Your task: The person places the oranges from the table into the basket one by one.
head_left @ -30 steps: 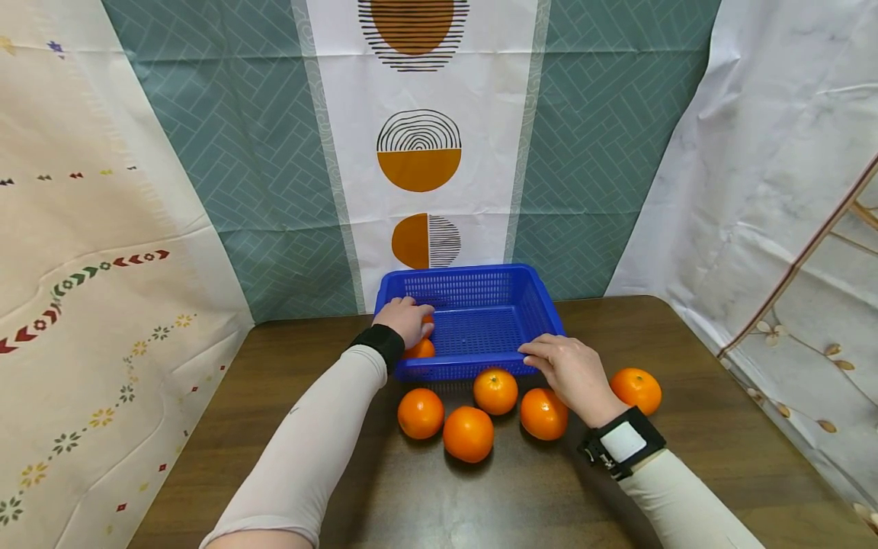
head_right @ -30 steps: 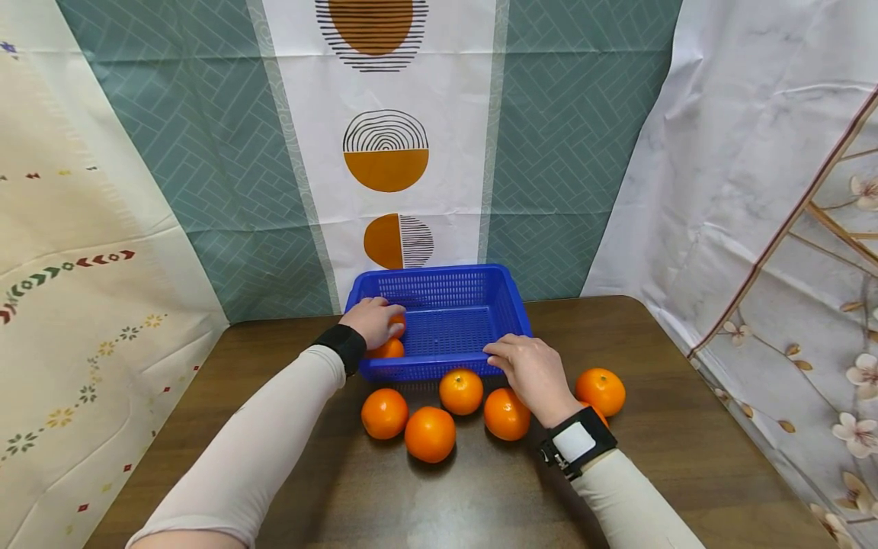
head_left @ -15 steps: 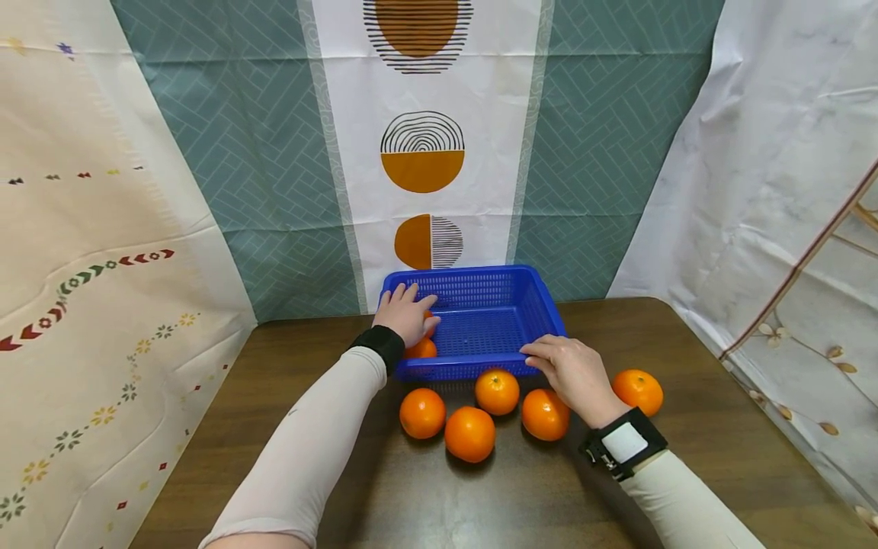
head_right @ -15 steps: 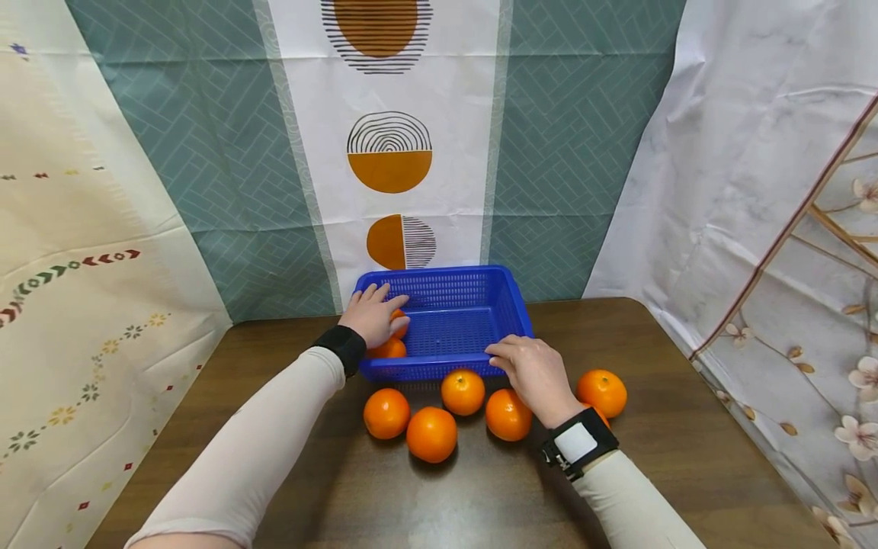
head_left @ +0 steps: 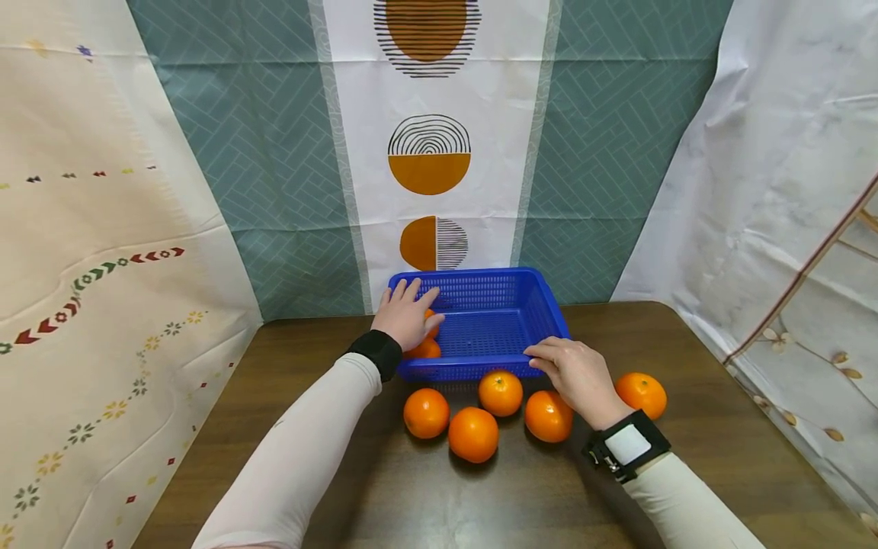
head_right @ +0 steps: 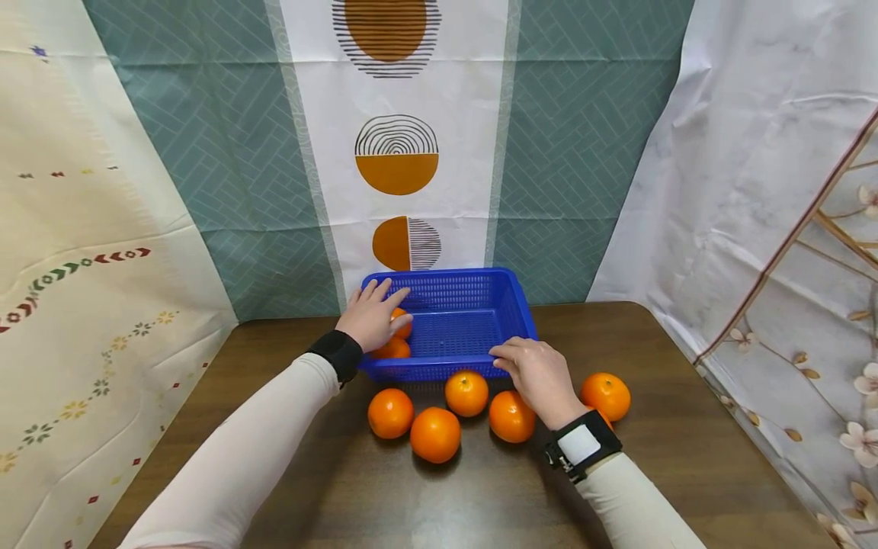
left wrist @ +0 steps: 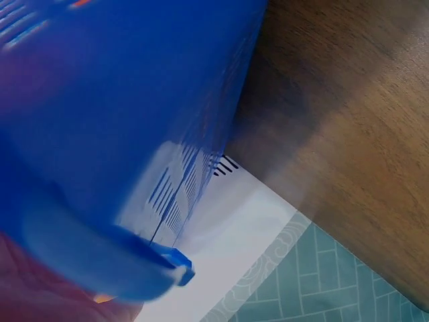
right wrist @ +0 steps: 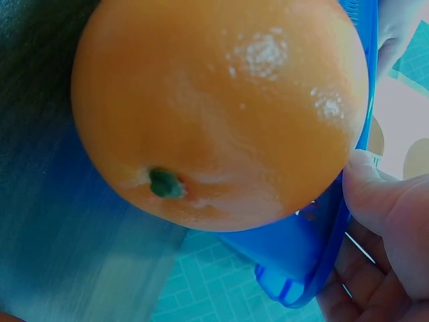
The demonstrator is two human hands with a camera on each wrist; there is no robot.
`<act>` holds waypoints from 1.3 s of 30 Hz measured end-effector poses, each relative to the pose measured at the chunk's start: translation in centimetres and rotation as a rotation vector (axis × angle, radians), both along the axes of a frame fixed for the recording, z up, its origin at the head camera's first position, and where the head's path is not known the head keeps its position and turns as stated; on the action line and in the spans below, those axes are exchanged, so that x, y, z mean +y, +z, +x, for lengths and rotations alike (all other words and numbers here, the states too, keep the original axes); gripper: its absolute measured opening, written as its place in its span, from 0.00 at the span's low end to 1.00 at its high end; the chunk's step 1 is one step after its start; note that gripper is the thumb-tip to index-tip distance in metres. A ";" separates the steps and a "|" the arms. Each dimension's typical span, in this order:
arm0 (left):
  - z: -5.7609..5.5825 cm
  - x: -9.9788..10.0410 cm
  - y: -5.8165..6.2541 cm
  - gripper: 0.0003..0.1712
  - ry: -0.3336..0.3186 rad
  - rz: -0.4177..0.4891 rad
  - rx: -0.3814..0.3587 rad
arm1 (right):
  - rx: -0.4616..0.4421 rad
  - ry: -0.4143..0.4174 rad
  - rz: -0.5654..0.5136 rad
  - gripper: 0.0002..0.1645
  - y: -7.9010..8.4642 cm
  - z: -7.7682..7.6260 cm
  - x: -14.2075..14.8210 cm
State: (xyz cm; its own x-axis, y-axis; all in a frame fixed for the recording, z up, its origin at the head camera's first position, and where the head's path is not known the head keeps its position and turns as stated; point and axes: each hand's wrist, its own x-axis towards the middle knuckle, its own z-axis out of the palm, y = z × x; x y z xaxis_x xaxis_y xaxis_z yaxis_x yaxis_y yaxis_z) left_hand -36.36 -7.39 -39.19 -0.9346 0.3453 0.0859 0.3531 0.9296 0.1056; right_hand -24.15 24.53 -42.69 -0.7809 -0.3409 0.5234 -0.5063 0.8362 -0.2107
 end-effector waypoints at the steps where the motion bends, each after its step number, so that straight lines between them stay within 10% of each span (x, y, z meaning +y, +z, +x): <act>1: 0.1 0.0 0.1 0.40 -0.002 -0.001 0.003 | -0.001 -0.001 0.000 0.11 0.0 0.0 0.0; 39: 7.4 0.2 1.3 0.40 -0.081 0.037 0.211 | -0.002 0.014 -0.002 0.11 -0.3 -0.2 0.3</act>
